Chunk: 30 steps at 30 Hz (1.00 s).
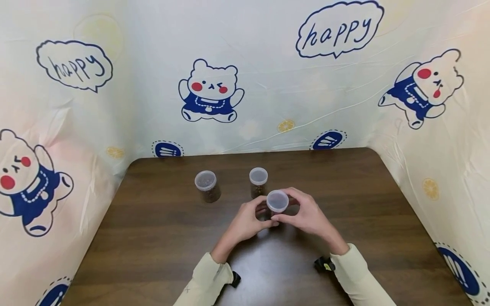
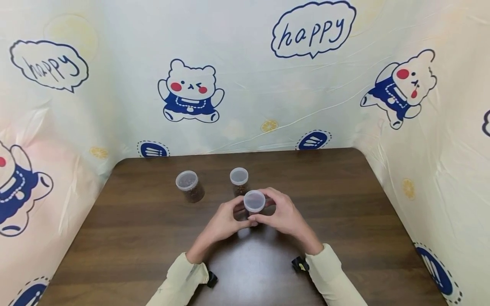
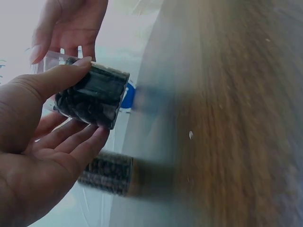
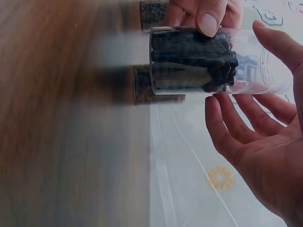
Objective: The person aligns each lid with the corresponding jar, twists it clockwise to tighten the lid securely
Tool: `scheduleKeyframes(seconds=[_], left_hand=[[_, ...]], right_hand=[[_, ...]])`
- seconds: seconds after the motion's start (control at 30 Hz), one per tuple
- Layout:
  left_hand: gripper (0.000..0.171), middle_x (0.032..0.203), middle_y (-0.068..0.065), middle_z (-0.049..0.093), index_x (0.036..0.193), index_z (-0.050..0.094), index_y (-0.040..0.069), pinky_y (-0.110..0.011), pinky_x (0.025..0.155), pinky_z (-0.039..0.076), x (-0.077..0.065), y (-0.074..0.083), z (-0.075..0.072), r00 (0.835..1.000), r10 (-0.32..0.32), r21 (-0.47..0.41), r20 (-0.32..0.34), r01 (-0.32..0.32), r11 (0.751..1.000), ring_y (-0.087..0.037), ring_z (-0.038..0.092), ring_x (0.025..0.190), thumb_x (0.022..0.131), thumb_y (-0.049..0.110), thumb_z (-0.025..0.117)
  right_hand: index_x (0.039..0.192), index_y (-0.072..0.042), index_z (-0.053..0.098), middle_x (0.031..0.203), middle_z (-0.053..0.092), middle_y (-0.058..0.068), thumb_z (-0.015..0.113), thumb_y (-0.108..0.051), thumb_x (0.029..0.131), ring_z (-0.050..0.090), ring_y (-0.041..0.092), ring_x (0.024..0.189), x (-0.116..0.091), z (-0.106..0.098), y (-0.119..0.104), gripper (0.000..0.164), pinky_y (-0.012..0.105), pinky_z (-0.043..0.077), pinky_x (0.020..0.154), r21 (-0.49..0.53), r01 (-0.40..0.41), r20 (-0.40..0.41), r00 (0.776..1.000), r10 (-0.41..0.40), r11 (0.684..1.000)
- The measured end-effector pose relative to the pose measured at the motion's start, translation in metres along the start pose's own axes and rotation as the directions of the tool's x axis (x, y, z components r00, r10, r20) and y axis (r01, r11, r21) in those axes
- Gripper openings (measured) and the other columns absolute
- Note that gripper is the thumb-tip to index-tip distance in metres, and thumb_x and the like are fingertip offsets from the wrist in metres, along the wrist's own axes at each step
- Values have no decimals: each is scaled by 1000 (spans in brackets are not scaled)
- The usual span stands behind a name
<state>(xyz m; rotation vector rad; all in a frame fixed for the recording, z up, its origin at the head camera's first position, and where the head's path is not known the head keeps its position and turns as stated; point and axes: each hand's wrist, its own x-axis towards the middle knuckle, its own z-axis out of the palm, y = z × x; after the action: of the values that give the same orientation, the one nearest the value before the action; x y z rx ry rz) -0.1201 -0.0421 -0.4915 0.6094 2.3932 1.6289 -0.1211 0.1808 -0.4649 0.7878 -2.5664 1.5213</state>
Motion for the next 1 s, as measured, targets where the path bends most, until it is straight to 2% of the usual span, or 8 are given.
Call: scheduleKeyframes(seconds=[0.17,0.4,0.63,0.8,1.0], left_hand=[[60,136,-13,71,138,62,9,-39,110,55,11,4,9,1000,17,-10,-12,-18,1000,-25,69,129,85,7,88],[59,136,-8,71,140,62,11,-35,110,54,26,10,19,999,32,22,-15,-32,999,-22,68,129,87,12,88],[61,138,-9,70,143,60,12,-36,111,54,46,9,31,999,43,38,-3,-43,998,-22,68,130,88,13,86],[60,136,-9,72,142,61,13,-34,109,56,61,6,40,998,53,81,-19,-51,995,-22,69,128,88,14,87],[60,135,-9,73,143,60,13,-32,107,56,79,4,51,999,37,131,-29,-33,991,-22,71,126,89,17,86]], right_hand=[[132,-21,68,121,73,-4,96,-25,78,67,8,109,0,-11,5,60,37,62,91,-8,-12,-27,1000,12,1000],[132,-21,69,122,74,-2,94,-22,80,67,8,110,1,-26,13,58,29,60,93,0,-19,-45,999,19,1000],[133,-21,68,125,73,0,94,-22,81,66,6,110,1,-41,23,58,30,61,94,-12,-76,-75,994,75,997],[134,-17,67,127,73,4,93,-22,81,67,6,109,2,-49,33,59,38,62,94,-24,-109,-94,990,107,994],[136,-14,66,128,72,7,92,-23,83,69,21,110,7,-59,43,60,48,61,95,-51,-154,-102,984,148,987]])
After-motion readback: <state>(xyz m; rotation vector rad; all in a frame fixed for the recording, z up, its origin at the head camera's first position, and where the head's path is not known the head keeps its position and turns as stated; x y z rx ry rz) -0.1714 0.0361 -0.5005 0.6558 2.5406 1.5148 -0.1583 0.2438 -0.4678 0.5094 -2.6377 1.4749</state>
